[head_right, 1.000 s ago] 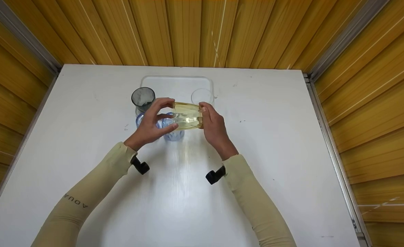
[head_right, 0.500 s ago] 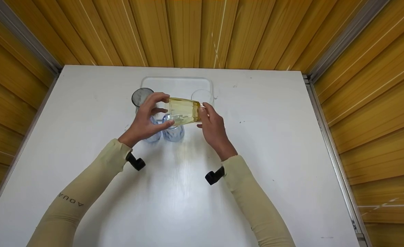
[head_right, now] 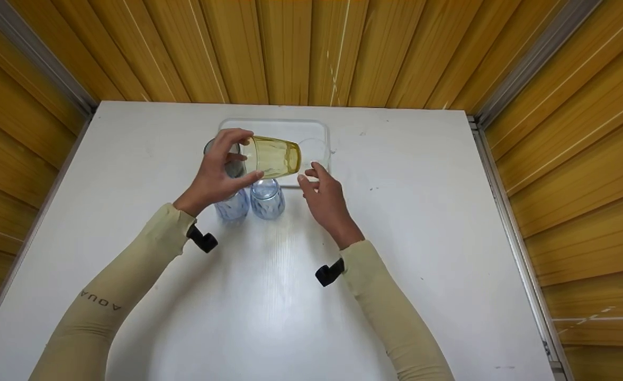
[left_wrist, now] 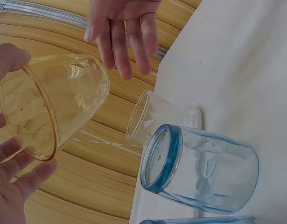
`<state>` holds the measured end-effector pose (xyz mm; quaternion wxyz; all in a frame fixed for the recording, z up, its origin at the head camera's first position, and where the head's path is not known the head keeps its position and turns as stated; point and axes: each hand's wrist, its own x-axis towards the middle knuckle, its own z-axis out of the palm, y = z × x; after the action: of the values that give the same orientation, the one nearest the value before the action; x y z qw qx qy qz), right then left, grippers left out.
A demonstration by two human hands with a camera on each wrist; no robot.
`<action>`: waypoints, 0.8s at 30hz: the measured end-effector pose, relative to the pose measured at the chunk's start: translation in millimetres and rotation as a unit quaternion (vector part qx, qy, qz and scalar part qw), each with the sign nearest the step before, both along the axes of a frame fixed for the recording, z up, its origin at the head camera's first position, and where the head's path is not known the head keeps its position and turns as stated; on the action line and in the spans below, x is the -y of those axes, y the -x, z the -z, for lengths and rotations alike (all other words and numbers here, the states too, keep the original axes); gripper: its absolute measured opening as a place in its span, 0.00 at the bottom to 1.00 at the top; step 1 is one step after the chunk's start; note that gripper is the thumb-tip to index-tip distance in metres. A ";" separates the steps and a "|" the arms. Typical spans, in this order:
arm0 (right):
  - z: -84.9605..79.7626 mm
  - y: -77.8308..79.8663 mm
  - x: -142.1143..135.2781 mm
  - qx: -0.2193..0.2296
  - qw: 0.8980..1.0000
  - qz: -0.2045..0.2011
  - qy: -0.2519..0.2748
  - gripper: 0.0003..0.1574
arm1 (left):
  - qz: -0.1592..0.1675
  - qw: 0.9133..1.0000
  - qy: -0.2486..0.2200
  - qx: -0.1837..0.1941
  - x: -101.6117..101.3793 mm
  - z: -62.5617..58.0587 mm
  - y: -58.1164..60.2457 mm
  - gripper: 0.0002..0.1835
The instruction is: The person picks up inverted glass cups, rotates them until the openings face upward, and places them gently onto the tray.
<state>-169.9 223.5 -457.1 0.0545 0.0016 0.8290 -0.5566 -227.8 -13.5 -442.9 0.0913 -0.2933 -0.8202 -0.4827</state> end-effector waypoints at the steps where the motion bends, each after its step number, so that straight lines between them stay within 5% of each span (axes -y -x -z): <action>1: 0.8 0.3 0.6 0.002 1.000 0.000 -0.006 0.39 | -0.002 1.000 0.005 0.003 0.3 -1.4 0.6 0.39; 24: 6.6 0.5 12.3 -0.007 0.995 -0.009 -0.103 0.28 | -0.044 0.995 0.085 0.021 -0.4 -26.4 12.4 0.40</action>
<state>-170.4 211.2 -463.7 0.0532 -0.0045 0.8822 -0.4678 -240.2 -13.1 -416.5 0.0702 -0.2534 -0.8721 -0.4126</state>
